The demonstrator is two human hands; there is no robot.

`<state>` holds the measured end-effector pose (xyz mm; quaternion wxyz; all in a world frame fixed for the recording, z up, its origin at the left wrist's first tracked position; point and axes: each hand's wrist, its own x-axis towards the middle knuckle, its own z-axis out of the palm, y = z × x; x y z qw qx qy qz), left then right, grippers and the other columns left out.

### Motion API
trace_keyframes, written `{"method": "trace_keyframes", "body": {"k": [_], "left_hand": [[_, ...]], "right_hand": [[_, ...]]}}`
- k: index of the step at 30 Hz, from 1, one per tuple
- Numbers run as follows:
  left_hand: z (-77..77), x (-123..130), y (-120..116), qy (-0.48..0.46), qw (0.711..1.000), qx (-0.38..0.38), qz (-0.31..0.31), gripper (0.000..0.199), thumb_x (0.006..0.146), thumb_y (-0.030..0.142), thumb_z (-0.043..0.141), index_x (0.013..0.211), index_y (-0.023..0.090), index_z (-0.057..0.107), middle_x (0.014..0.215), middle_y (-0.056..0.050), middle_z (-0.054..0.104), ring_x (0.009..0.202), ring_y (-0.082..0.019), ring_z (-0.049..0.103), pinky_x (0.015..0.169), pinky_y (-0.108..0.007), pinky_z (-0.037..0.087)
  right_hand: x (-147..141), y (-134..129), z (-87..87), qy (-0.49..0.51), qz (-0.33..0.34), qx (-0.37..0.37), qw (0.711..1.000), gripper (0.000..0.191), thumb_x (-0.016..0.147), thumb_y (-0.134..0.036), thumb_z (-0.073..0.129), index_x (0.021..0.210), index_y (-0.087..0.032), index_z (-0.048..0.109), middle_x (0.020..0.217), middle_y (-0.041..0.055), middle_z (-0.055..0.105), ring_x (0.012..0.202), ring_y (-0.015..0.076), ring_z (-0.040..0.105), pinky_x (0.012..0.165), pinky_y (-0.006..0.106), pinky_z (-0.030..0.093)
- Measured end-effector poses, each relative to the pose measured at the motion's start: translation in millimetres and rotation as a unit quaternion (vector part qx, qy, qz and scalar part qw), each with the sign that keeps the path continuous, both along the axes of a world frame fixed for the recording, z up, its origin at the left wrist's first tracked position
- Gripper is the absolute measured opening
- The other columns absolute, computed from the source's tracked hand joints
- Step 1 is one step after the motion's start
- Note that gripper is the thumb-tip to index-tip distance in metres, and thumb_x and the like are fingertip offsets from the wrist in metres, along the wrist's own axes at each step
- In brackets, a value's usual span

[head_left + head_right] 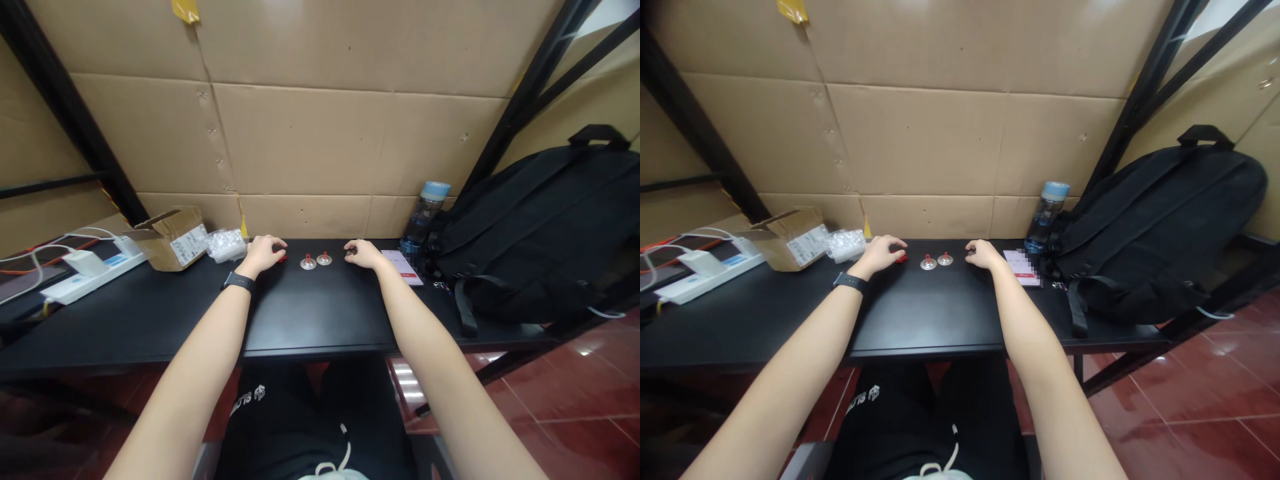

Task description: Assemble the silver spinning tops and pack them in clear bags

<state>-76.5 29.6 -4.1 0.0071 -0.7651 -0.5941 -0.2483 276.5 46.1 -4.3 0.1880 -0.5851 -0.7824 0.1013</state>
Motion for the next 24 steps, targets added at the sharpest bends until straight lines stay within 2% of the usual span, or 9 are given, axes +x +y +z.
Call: {"method": "trace_keyframes", "body": {"k": [2, 5, 9, 11, 13, 17, 21, 24], "left_hand": [[-0.2, 5, -2, 0.025, 1.000, -0.002, 0.003, 0.026, 0.089, 0.036, 0.066, 0.111, 0.031, 0.079, 0.121, -0.006, 0.073, 0.119, -0.032, 0.059, 0.100, -0.046, 0.046], [-1.3, 7, -5, 0.032, 0.998, 0.006, 0.047, 0.030, 0.091, 0.034, 0.062, 0.117, 0.030, 0.076, 0.129, -0.010, 0.069, 0.125, -0.037, 0.054, 0.103, -0.054, 0.042], [-2.4, -7, -9, 0.002, 0.983, 0.064, 0.171, 0.042, 0.087, 0.018, 0.060, 0.128, 0.025, 0.068, 0.145, -0.015, 0.058, 0.133, -0.039, 0.048, 0.106, -0.057, 0.038], [-0.6, -16, -11, -0.017, 0.969, 0.077, 0.233, 0.047, 0.085, 0.012, 0.060, 0.130, 0.022, 0.066, 0.141, -0.017, 0.060, 0.131, -0.039, 0.050, 0.104, -0.056, 0.038], [3.1, -26, -13, -0.034, 0.960, 0.061, 0.269, 0.047, 0.084, 0.013, 0.064, 0.130, 0.021, 0.064, 0.135, -0.017, 0.063, 0.126, -0.038, 0.055, 0.103, -0.056, 0.038], [12.1, -43, -15, -0.072, 0.959, 0.019, 0.273, 0.046, 0.083, 0.021, 0.073, 0.128, 0.024, 0.063, 0.129, -0.013, 0.068, 0.119, -0.036, 0.061, 0.102, -0.057, 0.035], [17.1, -61, -15, -0.137, 0.955, 0.012, 0.264, 0.041, 0.082, 0.008, 0.062, 0.119, 0.025, 0.067, 0.117, -0.010, 0.073, 0.120, -0.035, 0.062, 0.097, -0.052, 0.039], [17.6, -73, -14, -0.173, 0.951, 0.051, 0.252, 0.040, 0.079, 0.005, 0.059, 0.113, 0.023, 0.068, 0.112, -0.009, 0.075, 0.118, -0.035, 0.063, 0.097, -0.051, 0.039]], "right_hand": [[-8, -3, 2.7, -0.030, 0.008, 0.002, 1.000, 0.038, 0.082, -0.025, 0.077, 0.119, -0.021, 0.075, 0.112, 0.0073, 0.078, 0.102, 0.0217, 0.072, 0.091, 0.029, 0.053], [-18, -6, 5.2, -0.082, 0.005, 0.002, 0.997, 0.037, 0.083, -0.033, 0.076, 0.119, -0.025, 0.076, 0.118, 0.0084, 0.076, 0.107, 0.0257, 0.071, 0.093, 0.035, 0.053], [-21, -7, 5.4, -0.112, 0.007, -0.003, 0.994, 0.038, 0.084, -0.036, 0.074, 0.121, -0.028, 0.075, 0.125, 0.0086, 0.073, 0.114, 0.0286, 0.069, 0.095, 0.039, 0.053], [-20, -6, 5.2, -0.114, 0.004, -0.005, 0.993, 0.038, 0.085, -0.036, 0.073, 0.121, -0.028, 0.075, 0.128, 0.0082, 0.072, 0.118, 0.0289, 0.068, 0.097, 0.039, 0.053], [-18, -6, 5.4, -0.113, 0.001, -0.009, 0.994, 0.037, 0.085, -0.036, 0.073, 0.121, -0.027, 0.075, 0.129, 0.0078, 0.072, 0.119, 0.0286, 0.067, 0.098, 0.038, 0.052], [-16, -5, 6.1, -0.104, 0.003, -0.012, 0.995, 0.037, 0.085, -0.035, 0.073, 0.121, -0.027, 0.075, 0.126, 0.0071, 0.074, 0.116, 0.0267, 0.069, 0.097, 0.036, 0.053], [-16, -5, 5.9, -0.097, 0.007, -0.012, 0.995, 0.037, 0.084, -0.035, 0.074, 0.120, -0.026, 0.075, 0.124, 0.0072, 0.075, 0.115, 0.0254, 0.070, 0.098, 0.034, 0.052], [-17, -6, 6.2, -0.092, 0.003, -0.013, 0.996, 0.038, 0.084, -0.035, 0.074, 0.121, -0.026, 0.075, 0.124, 0.0066, 0.075, 0.115, 0.0259, 0.069, 0.097, 0.034, 0.052]]}}
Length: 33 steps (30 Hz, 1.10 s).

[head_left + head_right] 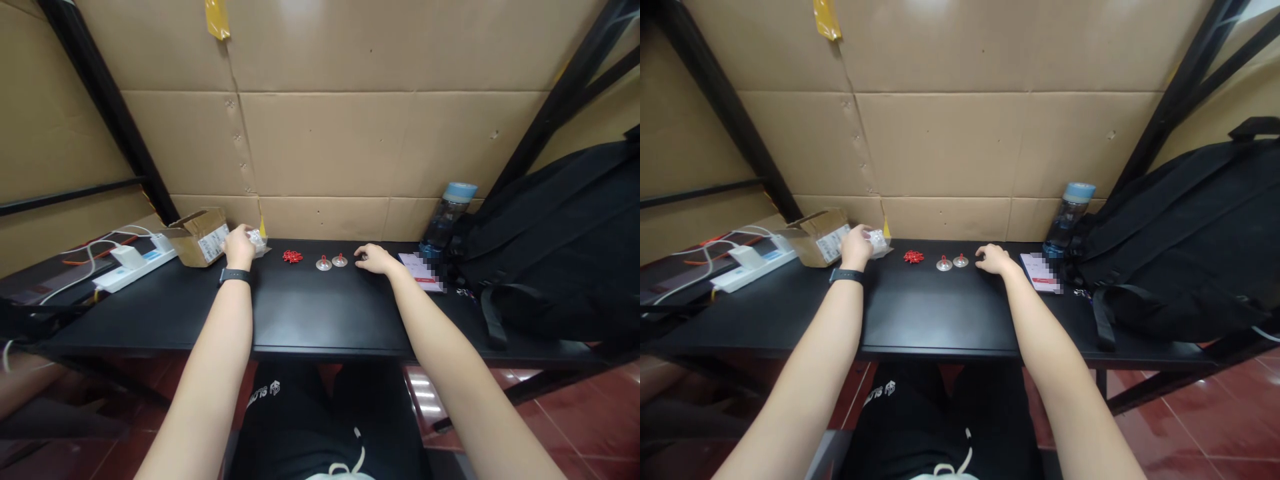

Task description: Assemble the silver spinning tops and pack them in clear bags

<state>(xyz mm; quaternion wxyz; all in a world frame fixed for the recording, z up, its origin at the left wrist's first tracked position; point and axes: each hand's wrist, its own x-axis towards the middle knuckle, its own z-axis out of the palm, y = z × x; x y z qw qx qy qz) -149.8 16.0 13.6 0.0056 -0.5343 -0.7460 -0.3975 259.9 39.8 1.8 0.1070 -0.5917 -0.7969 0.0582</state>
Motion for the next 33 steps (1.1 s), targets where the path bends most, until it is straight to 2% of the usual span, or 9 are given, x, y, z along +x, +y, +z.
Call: {"method": "trace_keyframes", "body": {"k": [4, 8, 13, 16, 19, 22, 27, 30, 33], "left_hand": [[5.2, -3, -3, -0.003, 0.997, 0.069, 0.018, 0.032, 0.084, 0.011, 0.056, 0.111, 0.023, 0.067, 0.104, -0.006, 0.076, 0.109, -0.029, 0.066, 0.103, -0.049, 0.037], [21.5, 14, -16, 0.028, 0.987, 0.154, 0.023, 0.025, 0.096, 0.019, 0.049, 0.113, 0.022, 0.067, 0.116, -0.007, 0.074, 0.112, -0.026, 0.065, 0.110, -0.048, 0.032], [31.7, 67, -22, 0.109, 0.974, 0.175, -0.094, 0.029, 0.101, 0.018, 0.044, 0.123, 0.020, 0.063, 0.126, -0.010, 0.069, 0.121, -0.026, 0.062, 0.108, -0.040, 0.039], [16.5, 110, -11, 0.172, 0.947, 0.146, -0.230, 0.027, 0.099, 0.014, 0.046, 0.114, 0.020, 0.068, 0.120, -0.010, 0.071, 0.119, -0.026, 0.063, 0.107, -0.039, 0.042], [-8.0, 147, 6, 0.217, 0.893, 0.128, -0.373, 0.033, 0.096, 0.008, 0.045, 0.108, 0.020, 0.074, 0.118, -0.009, 0.073, 0.114, -0.023, 0.066, 0.105, -0.037, 0.047], [-26.9, 164, 16, 0.230, 0.866, 0.112, -0.430, 0.038, 0.091, 0.005, 0.048, 0.111, 0.019, 0.077, 0.125, -0.010, 0.072, 0.114, -0.022, 0.068, 0.106, -0.036, 0.050], [-27.3, 155, 4, 0.217, 0.870, 0.100, -0.432, 0.041, 0.090, 0.010, 0.054, 0.126, 0.022, 0.071, 0.141, -0.009, 0.064, 0.124, -0.024, 0.064, 0.110, -0.038, 0.049], [-18.8, 144, -8, 0.226, 0.898, 0.058, -0.374, 0.031, 0.089, 0.023, 0.063, 0.119, 0.023, 0.071, 0.123, -0.009, 0.071, 0.117, -0.028, 0.065, 0.102, -0.042, 0.052], [-15.8, 137, -13, 0.249, 0.897, -0.004, -0.365, 0.024, 0.090, 0.028, 0.063, 0.112, 0.024, 0.073, 0.115, -0.008, 0.073, 0.111, -0.028, 0.067, 0.098, -0.040, 0.051]], "right_hand": [[0, -2, 1.5, 0.001, -0.004, -0.007, 1.000, 0.036, 0.085, -0.034, 0.073, 0.120, -0.026, 0.075, 0.119, 0.0064, 0.076, 0.112, 0.0253, 0.070, 0.094, 0.034, 0.053], [0, -2, 2.3, 0.005, -0.002, -0.006, 1.000, 0.035, 0.085, -0.033, 0.074, 0.119, -0.026, 0.075, 0.120, 0.0069, 0.075, 0.112, 0.0253, 0.070, 0.095, 0.034, 0.052], [-4, -2, 0.2, 0.003, -0.013, 0.020, 1.000, 0.035, 0.085, -0.035, 0.073, 0.120, -0.028, 0.075, 0.128, 0.0088, 0.071, 0.121, 0.0303, 0.065, 0.100, 0.044, 0.051], [-10, -3, -1.5, 0.021, 0.002, 0.048, 0.999, 0.034, 0.087, -0.035, 0.072, 0.121, -0.028, 0.074, 0.133, 0.0090, 0.069, 0.128, 0.0313, 0.061, 0.104, 0.048, 0.048], [-17, -6, -1.3, 0.052, 0.044, 0.060, 0.996, 0.031, 0.088, -0.031, 0.072, 0.118, -0.028, 0.074, 0.132, 0.0065, 0.071, 0.128, 0.0283, 0.062, 0.107, 0.044, 0.047], [-22, -10, 0.3, 0.061, 0.076, 0.054, 0.994, 0.029, 0.088, -0.032, 0.073, 0.116, -0.028, 0.075, 0.127, 0.0058, 0.073, 0.122, 0.0259, 0.065, 0.105, 0.038, 0.048], [-29, -12, -3.0, 0.030, 0.082, 0.046, 0.995, 0.028, 0.090, -0.033, 0.070, 0.116, -0.029, 0.076, 0.127, 0.0068, 0.073, 0.121, 0.0291, 0.066, 0.101, 0.040, 0.050], [-34, -11, -9.8, 0.018, 0.080, 0.055, 0.995, 0.037, 0.091, -0.034, 0.069, 0.128, -0.030, 0.071, 0.133, 0.0088, 0.070, 0.123, 0.0308, 0.065, 0.101, 0.042, 0.050], [-39, -11, -15.4, 0.018, 0.102, 0.066, 0.992, 0.037, 0.092, -0.033, 0.067, 0.129, -0.029, 0.069, 0.132, 0.0087, 0.071, 0.120, 0.0286, 0.066, 0.098, 0.040, 0.050]]}}
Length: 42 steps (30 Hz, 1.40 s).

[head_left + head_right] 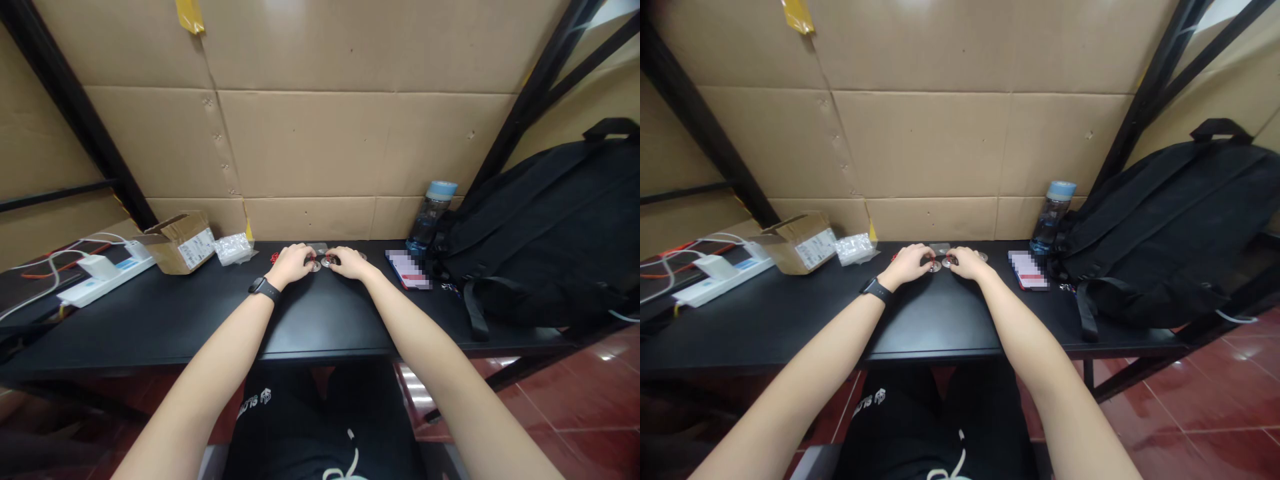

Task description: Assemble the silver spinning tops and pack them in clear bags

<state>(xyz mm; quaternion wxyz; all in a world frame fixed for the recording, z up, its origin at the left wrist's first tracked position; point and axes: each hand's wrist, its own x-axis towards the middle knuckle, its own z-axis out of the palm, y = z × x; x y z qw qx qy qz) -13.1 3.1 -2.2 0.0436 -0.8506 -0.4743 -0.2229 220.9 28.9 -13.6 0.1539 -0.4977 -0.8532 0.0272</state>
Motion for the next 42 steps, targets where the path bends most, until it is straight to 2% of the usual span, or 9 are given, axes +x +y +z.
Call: {"method": "trace_keyframes", "body": {"k": [4, 8, 13, 21, 26, 29, 33, 38, 42], "left_hand": [[-5.5, 1, 4, 0.028, 0.999, -0.017, -0.009, 0.032, 0.094, 0.029, 0.058, 0.122, 0.026, 0.072, 0.120, -0.007, 0.074, 0.111, -0.027, 0.068, 0.095, -0.038, 0.050], [-10.4, 7, 5, 0.044, 0.999, -0.005, 0.008, 0.042, 0.096, 0.029, 0.055, 0.136, 0.027, 0.067, 0.133, -0.009, 0.071, 0.116, -0.029, 0.067, 0.095, -0.039, 0.050], [-6.8, 10, 0, 0.077, 0.997, -0.020, 0.009, 0.026, 0.095, 0.025, 0.055, 0.106, 0.027, 0.079, 0.110, -0.008, 0.078, 0.106, -0.029, 0.068, 0.092, -0.040, 0.046], [-0.7, 7, -3, 0.066, 0.996, -0.008, 0.053, 0.024, 0.092, 0.023, 0.060, 0.076, 0.022, 0.078, 0.082, -0.013, 0.075, 0.099, -0.030, 0.064, 0.096, -0.048, 0.034], [-0.4, 6, -6, 0.037, 0.999, 0.018, 0.033, 0.023, 0.093, 0.022, 0.060, 0.076, 0.021, 0.075, 0.098, -0.013, 0.073, 0.109, -0.032, 0.058, 0.098, -0.050, 0.033], [1.1, 4, -8, 0.019, 0.998, 0.052, 0.032, 0.020, 0.096, 0.022, 0.057, 0.088, 0.022, 0.076, 0.116, -0.013, 0.069, 0.116, -0.032, 0.055, 0.100, -0.050, 0.034], [9.9, 5, -15, -0.004, 0.994, 0.099, 0.056, 0.023, 0.101, 0.025, 0.050, 0.105, 0.023, 0.073, 0.137, -0.013, 0.061, 0.128, -0.032, 0.048, 0.103, -0.049, 0.036], [19.9, 11, -23, -0.032, 0.991, 0.114, 0.056, 0.020, 0.102, 0.024, 0.051, 0.106, 0.022, 0.070, 0.140, -0.013, 0.057, 0.134, -0.033, 0.043, 0.106, -0.049, 0.035], [18.6, 14, -22, -0.093, 0.986, 0.116, 0.072, 0.017, 0.102, 0.026, 0.053, 0.102, 0.021, 0.069, 0.139, -0.013, 0.058, 0.131, -0.032, 0.046, 0.105, -0.048, 0.037]], "right_hand": [[-4, 0, -1.4, 0.011, 0.027, 0.017, 0.999, 0.021, 0.094, -0.030, 0.066, 0.113, -0.027, 0.074, 0.115, 0.0056, 0.076, 0.108, 0.0237, 0.069, 0.092, 0.035, 0.050], [-4, -1, 1.8, 0.016, 0.029, 0.025, 0.999, 0.016, 0.093, -0.024, 0.067, 0.104, -0.027, 0.077, 0.107, 0.0034, 0.078, 0.098, 0.0203, 0.072, 0.089, 0.030, 0.049], [-1, -1, 4.7, 0.000, 0.001, 0.028, 1.000, 0.013, 0.092, -0.025, 0.069, 0.097, -0.028, 0.080, 0.104, 0.0036, 0.080, 0.097, 0.0212, 0.073, 0.087, 0.028, 0.050], [-3, -4, 8.1, -0.014, -0.026, 0.011, 1.000, 0.012, 0.093, -0.030, 0.070, 0.098, -0.029, 0.081, 0.106, 0.0045, 0.080, 0.102, 0.0235, 0.073, 0.087, 0.029, 0.051], [-2, -3, 8.1, -0.001, -0.021, 0.008, 1.000, 0.010, 0.092, -0.025, 0.067, 0.092, -0.026, 0.077, 0.101, 0.0047, 0.078, 0.097, 0.0224, 0.071, 0.086, 0.029, 0.049], [2, -4, 12.7, 0.074, 0.009, 0.018, 0.997, 0.013, 0.094, -0.022, 0.061, 0.091, -0.021, 0.074, 0.097, 0.0057, 0.076, 0.089, 0.0186, 0.068, 0.084, 0.027, 0.049], [1, -6, 21.4, 0.193, 0.020, 0.065, 0.979, 0.018, 0.098, -0.027, 0.055, 0.094, -0.017, 0.070, 0.100, 0.0081, 0.072, 0.087, 0.0176, 0.064, 0.085, 0.028, 0.049], [-7, -7, 21.6, 0.235, 0.027, 0.071, 0.969, 0.017, 0.097, -0.030, 0.056, 0.094, -0.018, 0.068, 0.102, 0.0072, 0.068, 0.090, 0.0184, 0.063, 0.086, 0.030, 0.049], [-5, -4, 17.0, 0.240, 0.033, 0.068, 0.968, 0.015, 0.094, -0.028, 0.059, 0.087, -0.018, 0.068, 0.099, 0.0068, 0.067, 0.091, 0.0188, 0.062, 0.088, 0.031, 0.049]]}}
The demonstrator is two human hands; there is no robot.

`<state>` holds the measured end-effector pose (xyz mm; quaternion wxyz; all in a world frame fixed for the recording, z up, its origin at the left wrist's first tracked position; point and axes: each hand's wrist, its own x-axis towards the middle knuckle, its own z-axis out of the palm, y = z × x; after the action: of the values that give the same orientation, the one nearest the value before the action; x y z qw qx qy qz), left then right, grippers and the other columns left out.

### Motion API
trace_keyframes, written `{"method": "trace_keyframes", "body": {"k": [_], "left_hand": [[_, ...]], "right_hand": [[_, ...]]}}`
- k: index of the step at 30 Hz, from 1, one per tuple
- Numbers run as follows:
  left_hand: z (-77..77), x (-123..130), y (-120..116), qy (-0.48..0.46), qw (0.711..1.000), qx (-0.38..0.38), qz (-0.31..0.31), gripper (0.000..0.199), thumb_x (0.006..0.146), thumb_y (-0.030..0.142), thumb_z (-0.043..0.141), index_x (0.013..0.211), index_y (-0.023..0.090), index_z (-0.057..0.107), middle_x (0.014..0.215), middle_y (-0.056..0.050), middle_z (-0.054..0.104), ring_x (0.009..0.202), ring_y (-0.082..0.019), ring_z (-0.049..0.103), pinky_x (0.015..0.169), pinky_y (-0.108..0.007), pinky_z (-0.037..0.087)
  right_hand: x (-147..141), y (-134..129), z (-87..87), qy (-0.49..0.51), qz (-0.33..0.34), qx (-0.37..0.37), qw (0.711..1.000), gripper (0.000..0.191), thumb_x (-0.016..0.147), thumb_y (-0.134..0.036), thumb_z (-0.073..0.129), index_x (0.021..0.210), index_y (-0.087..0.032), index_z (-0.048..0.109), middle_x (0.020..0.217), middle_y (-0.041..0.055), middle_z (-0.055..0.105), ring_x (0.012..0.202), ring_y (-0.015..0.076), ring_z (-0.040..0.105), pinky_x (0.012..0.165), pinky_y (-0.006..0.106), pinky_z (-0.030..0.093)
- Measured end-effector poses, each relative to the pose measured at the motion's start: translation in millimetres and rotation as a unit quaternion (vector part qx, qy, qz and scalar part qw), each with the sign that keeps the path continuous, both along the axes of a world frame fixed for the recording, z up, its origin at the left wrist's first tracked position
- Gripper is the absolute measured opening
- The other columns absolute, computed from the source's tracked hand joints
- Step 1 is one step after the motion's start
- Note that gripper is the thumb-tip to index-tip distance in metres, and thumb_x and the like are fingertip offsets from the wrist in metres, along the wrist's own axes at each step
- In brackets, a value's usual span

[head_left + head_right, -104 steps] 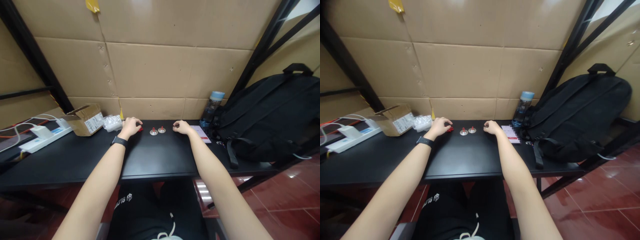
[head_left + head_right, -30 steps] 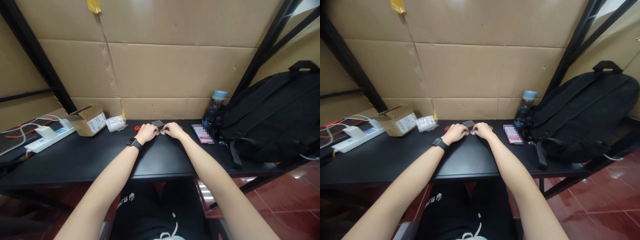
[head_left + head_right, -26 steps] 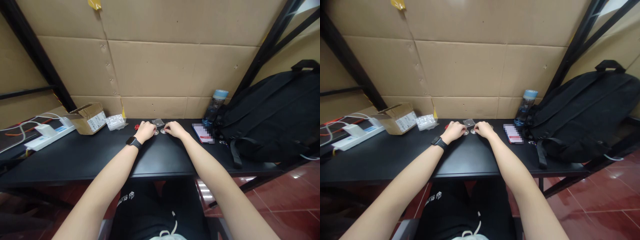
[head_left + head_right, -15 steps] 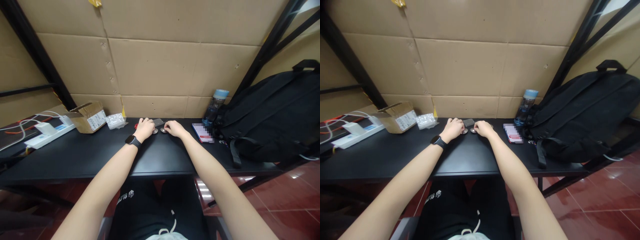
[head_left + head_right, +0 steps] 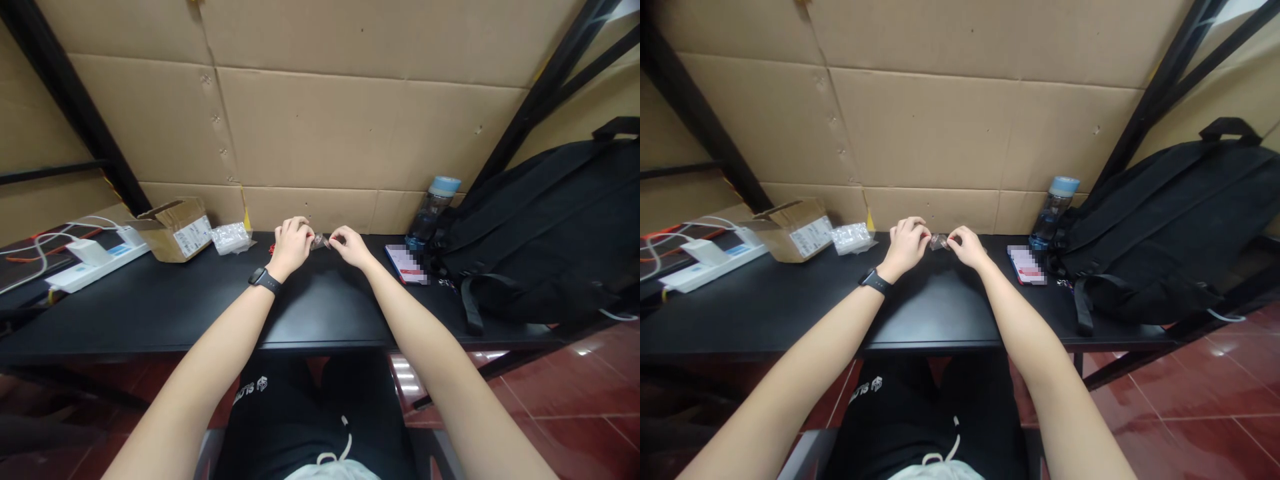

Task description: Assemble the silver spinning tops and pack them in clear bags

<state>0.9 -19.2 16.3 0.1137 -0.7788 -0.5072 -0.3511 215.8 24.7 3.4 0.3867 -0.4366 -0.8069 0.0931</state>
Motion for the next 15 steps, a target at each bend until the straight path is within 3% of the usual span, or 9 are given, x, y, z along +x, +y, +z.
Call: {"method": "trace_keyframes", "body": {"k": [8, 15], "left_hand": [[-12.2, 8, 14, -0.188, 0.981, -0.053, 0.000, 0.014, 0.102, 0.032, 0.054, 0.097, 0.024, 0.066, 0.124, -0.010, 0.062, 0.120, -0.030, 0.055, 0.101, -0.046, 0.044], [-21.0, 13, 21, -0.250, 0.963, -0.093, -0.044, 0.012, 0.101, 0.030, 0.057, 0.094, 0.023, 0.064, 0.119, -0.008, 0.064, 0.120, -0.027, 0.057, 0.106, -0.044, 0.043]], "right_hand": [[-3, 8, -4.3, 0.134, 0.031, -0.019, 0.990, 0.021, 0.088, -0.039, 0.064, 0.086, -0.019, 0.068, 0.093, 0.0062, 0.069, 0.089, 0.0207, 0.064, 0.077, 0.031, 0.050], [-16, 6, -9.2, 0.216, 0.049, -0.032, 0.975, 0.030, 0.086, -0.049, 0.067, 0.088, -0.019, 0.069, 0.092, 0.0061, 0.071, 0.087, 0.0212, 0.065, 0.081, 0.035, 0.053]]}}
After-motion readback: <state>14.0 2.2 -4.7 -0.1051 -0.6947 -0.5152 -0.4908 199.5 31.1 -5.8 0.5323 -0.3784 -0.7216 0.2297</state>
